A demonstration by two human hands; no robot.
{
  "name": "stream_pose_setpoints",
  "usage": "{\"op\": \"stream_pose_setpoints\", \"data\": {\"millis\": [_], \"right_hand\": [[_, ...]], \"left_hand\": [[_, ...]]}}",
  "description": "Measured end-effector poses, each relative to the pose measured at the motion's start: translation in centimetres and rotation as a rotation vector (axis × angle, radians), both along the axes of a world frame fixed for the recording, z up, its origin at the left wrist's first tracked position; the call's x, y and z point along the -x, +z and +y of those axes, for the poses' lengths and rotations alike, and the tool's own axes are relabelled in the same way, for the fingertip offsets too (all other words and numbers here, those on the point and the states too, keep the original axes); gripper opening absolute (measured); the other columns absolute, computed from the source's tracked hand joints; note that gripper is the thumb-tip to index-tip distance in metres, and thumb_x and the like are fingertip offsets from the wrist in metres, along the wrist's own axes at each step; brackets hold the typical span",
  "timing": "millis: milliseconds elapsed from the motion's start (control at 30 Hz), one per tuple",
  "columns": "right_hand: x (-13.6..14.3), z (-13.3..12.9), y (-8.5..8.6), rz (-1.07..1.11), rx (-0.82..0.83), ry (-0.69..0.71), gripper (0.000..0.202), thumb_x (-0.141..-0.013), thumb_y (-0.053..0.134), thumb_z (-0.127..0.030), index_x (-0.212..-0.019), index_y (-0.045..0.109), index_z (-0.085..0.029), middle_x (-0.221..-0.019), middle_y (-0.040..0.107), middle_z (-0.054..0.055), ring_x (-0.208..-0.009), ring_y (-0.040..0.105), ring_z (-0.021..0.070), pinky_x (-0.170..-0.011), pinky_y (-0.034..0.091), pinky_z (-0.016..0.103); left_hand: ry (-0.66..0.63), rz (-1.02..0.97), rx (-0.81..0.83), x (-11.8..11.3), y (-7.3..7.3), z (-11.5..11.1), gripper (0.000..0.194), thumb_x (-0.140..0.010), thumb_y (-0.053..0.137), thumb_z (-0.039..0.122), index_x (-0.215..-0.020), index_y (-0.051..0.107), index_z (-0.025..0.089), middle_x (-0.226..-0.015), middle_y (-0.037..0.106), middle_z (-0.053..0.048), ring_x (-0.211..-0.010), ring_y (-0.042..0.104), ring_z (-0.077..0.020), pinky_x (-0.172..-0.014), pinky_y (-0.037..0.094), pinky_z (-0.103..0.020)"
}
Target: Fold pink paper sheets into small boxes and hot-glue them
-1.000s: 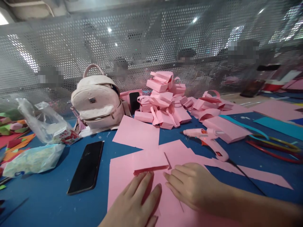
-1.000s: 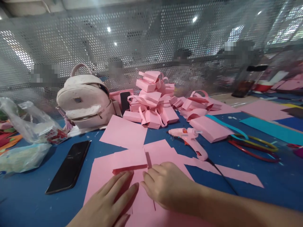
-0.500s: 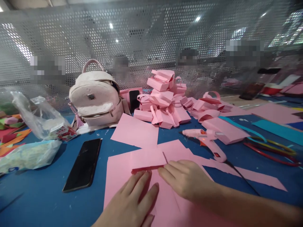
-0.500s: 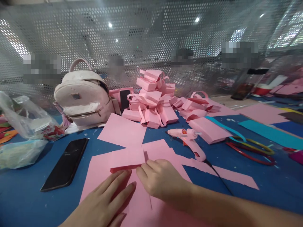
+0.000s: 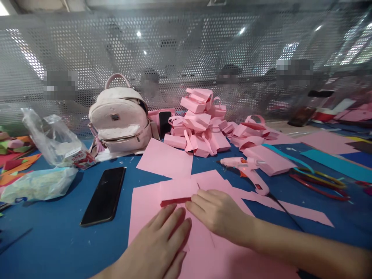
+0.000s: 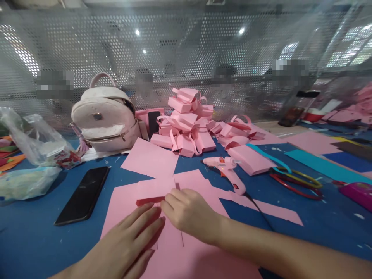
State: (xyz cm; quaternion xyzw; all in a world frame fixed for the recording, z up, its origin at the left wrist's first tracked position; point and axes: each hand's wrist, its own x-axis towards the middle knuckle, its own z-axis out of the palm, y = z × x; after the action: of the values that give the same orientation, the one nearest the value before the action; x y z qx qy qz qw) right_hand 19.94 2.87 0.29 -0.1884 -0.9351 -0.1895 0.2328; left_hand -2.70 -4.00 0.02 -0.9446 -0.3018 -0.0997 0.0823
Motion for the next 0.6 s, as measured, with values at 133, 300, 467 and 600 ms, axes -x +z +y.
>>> {"op": "stream_pose_setpoints", "data": {"millis": [133, 300, 467, 600], "right_hand": [[0.31, -0.1, 0.21, 0.006, -0.016, -0.035, 0.034, -0.094, 0.04, 0.003, -0.08, 0.064, -0.017, -0.076, 0.061, 0.003, -0.067, 0.051, 0.0181, -0.06, 0.034, 0.033], [0.49, -0.15, 0.6, -0.012, 0.007, -0.026, 0.032, -0.092, 0.042, 0.005, -0.081, 0.063, -0.017, -0.078, 0.06, 0.002, -0.069, 0.049, 0.0181, -0.06, 0.034, 0.033], [0.16, -0.08, 0.48, -0.045, -0.006, 0.001, 0.028, -0.092, 0.046, 0.003, -0.084, 0.064, -0.017, -0.079, 0.059, 0.002, -0.072, 0.049, 0.0192, -0.062, 0.033, 0.033], [-0.2, 0.01, 0.29, -0.026, -0.027, 0.008, 0.026, -0.096, 0.045, -0.002, -0.09, 0.066, -0.016, -0.08, 0.06, 0.003, -0.074, 0.049, 0.02, -0.063, 0.032, 0.034]], "left_hand": [[-0.011, -0.019, 0.019, -0.15, 0.42, -0.1, 0.043, -0.104, 0.043, 0.028, -0.14, 0.054, 0.007, -0.143, 0.06, -0.014, -0.131, 0.056, -0.0314, -0.114, 0.045, -0.046], [0.01, -0.054, 0.078, -0.19, 0.56, -0.33, 0.043, -0.104, 0.044, 0.026, -0.141, 0.052, 0.007, -0.144, 0.059, -0.014, -0.135, 0.051, -0.0312, -0.115, 0.044, -0.048], [0.024, -0.082, 0.118, -0.19, 0.65, -0.68, 0.043, -0.103, 0.046, 0.025, -0.142, 0.05, 0.008, -0.144, 0.058, -0.015, -0.136, 0.049, -0.0312, -0.115, 0.043, -0.048], [0.036, -0.113, 0.129, -0.24, 0.72, -0.87, 0.042, -0.103, 0.044, 0.025, -0.142, 0.05, 0.01, -0.143, 0.058, -0.014, -0.136, 0.049, -0.0311, -0.115, 0.044, -0.048]]}}
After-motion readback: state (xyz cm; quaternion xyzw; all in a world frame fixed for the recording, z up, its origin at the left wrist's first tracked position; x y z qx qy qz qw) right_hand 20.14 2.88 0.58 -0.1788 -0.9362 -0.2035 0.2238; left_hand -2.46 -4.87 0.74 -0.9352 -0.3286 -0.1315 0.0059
